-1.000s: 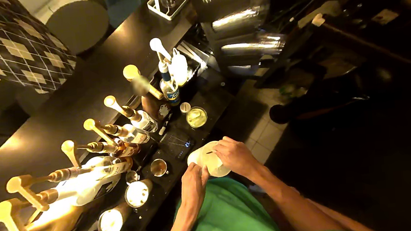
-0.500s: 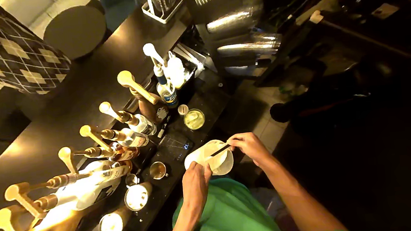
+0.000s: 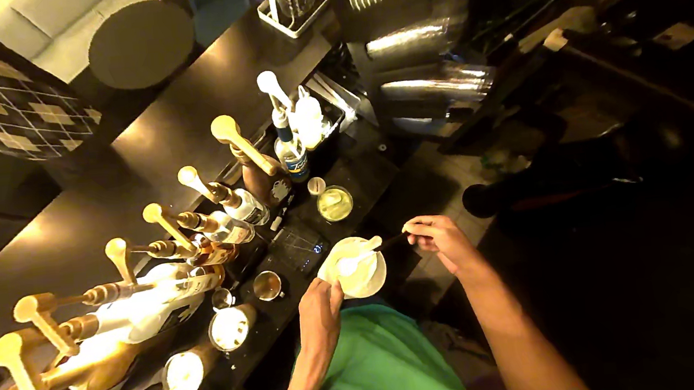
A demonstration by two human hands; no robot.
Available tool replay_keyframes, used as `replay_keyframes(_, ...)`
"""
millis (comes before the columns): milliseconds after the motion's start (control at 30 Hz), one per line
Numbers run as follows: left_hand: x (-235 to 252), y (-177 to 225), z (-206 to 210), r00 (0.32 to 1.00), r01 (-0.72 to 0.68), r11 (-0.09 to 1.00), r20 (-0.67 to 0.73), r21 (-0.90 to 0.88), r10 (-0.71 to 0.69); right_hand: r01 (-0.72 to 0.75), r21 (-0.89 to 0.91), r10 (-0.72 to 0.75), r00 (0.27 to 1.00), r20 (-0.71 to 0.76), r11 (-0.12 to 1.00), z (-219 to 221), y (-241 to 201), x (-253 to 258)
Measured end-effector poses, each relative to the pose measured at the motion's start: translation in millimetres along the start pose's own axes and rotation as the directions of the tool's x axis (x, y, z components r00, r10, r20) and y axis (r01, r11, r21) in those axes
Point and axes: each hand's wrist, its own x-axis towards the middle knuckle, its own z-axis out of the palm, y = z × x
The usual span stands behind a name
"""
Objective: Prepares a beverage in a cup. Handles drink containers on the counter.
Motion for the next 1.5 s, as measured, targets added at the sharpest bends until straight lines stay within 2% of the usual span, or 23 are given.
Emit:
replay_keyframes(333, -4, -8, 1, 0.998, 0.055, 0.993, -0.036, -0.101, -0.059, -0.035, 0.051, 0.033, 0.999, 0.026, 0.998, -1, -13, 23)
replay_keyframes(667, -3, -10, 2, 0.990, 0.110, 0.985, -0.072, -0.134, -0.121, -0.009, 0.048, 0.006, 0.998, 0.060, 0.999, -1, -25, 43)
replay_keyframes(1500, -6, -5, -4, 0.991, 0.105, 0.985, -0.062, -0.135, -0.115, 0.036, 0.101, -0.035, 0.999, -0.006, 0.994, -2, -40, 55)
